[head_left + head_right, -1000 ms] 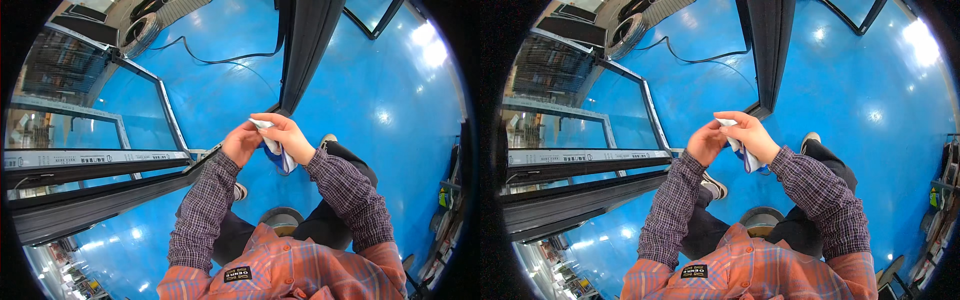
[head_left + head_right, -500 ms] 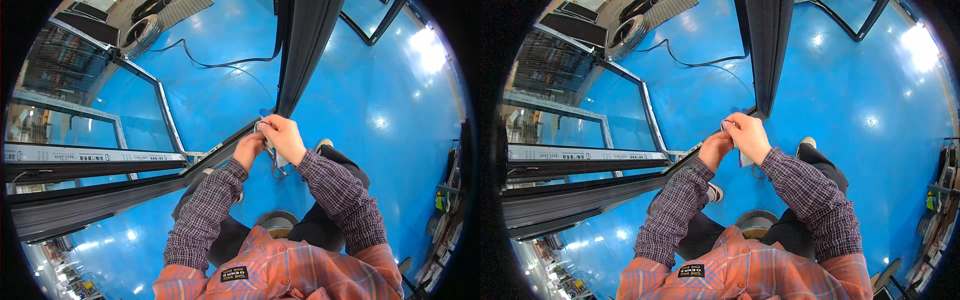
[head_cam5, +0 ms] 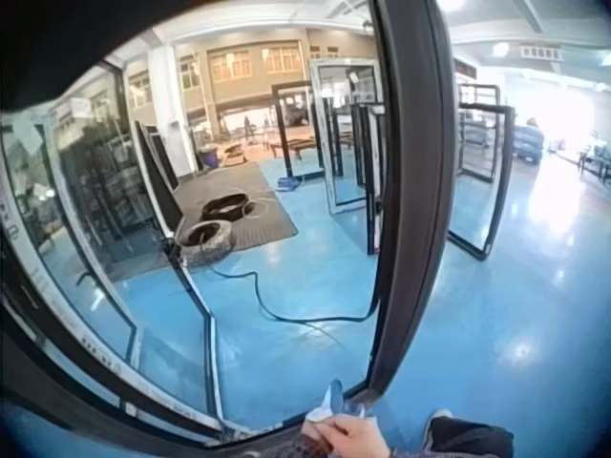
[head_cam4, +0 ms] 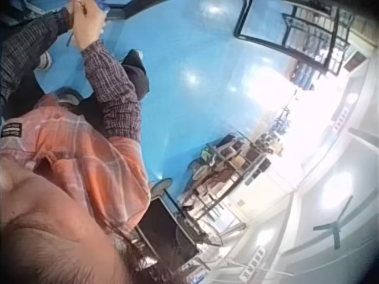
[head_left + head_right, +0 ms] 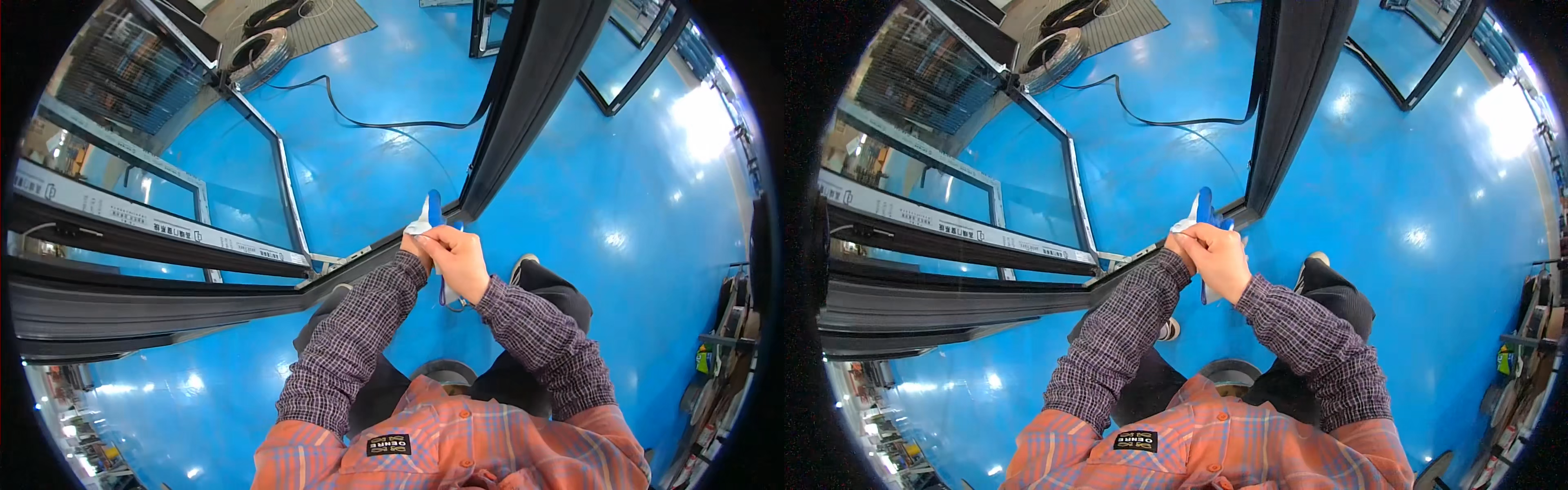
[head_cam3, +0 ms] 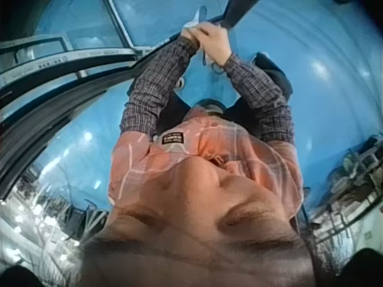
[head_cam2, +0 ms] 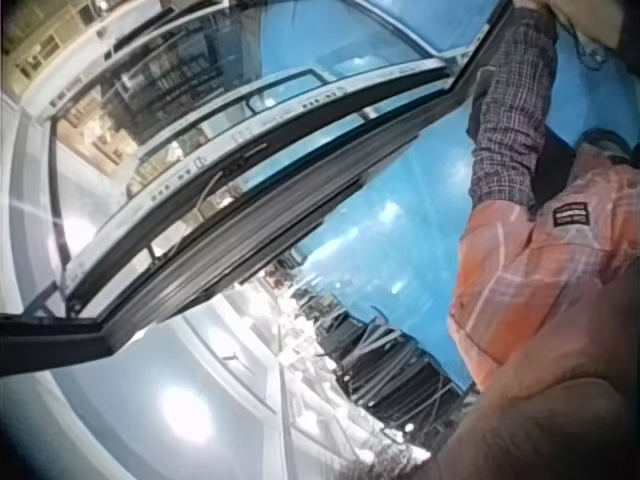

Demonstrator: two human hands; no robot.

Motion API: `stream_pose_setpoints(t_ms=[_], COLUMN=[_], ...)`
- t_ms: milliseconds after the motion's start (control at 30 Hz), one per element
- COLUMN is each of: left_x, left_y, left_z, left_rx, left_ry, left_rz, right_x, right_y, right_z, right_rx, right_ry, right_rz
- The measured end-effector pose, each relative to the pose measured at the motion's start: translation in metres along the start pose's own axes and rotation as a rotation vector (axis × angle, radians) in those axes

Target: The person installs a rubber seal into the channel of a metal frame, using scissors to trim it.

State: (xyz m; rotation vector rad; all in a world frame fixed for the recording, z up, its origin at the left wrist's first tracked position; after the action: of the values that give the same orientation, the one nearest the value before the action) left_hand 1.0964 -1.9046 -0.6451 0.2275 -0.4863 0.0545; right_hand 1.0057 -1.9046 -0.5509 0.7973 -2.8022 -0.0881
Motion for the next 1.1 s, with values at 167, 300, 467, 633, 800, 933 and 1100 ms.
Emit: stream_pose_setpoints(t_ms=[167, 300, 467, 633, 800, 933, 1100], left_x=[-0.046, -0.004, -0.006, 0.056, 0.081, 0.103, 0.121], left_y=[-0.008, -0.013, -0.029, -0.017, -0.01, -0.01, -0.009], left_z=[0.069, -0.086, 0.004, 0.047, 0.061, 0.05, 0.042], left_rx=[1.444, 1.168, -0.076, 0.861, 0.683, 0.605, 0.785], left_ry=[-2.484, -3.342, -4.169, -3.889, -3.872, -3.891, -3.858], left_rz=[0.054, -0.872, -0.798, 0.387, 0.083, -0.171, -0.202], right_x=[-0.003, -0.059, -0.054, -0.052, -0.043, -0.047, -0.054], right_y=[-0.012, -0.009, 0.018, 0.056, 0.042, 0.028, 0.01], right_z=[-0.003, -0.056, -0.044, -0.043, -0.036, -0.026, -0.017], right_rx=[-0.102, 0.332, 0.532, 0.593, 0.538, 0.464, 0.275], right_ry=[0.195, 0.615, 1.014, 0.637, 0.433, 0.184, -0.166], right_rz=[-0.098, -0.1, -0.179, -0.035, 0.07, 0.022, -0.097])
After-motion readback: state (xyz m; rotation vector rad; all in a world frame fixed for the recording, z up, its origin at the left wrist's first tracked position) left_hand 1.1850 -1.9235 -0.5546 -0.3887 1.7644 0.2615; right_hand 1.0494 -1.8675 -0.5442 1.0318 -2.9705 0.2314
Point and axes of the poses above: each hand's wrist, its own y-axis away from the middle knuckle, its own x-axis out of the back of the hand, z = x × y, the point moved 5 cm from there along -y, towards the middle knuckle, and after that the axes turned 7 degrees about -x, right-handed, at the moved point
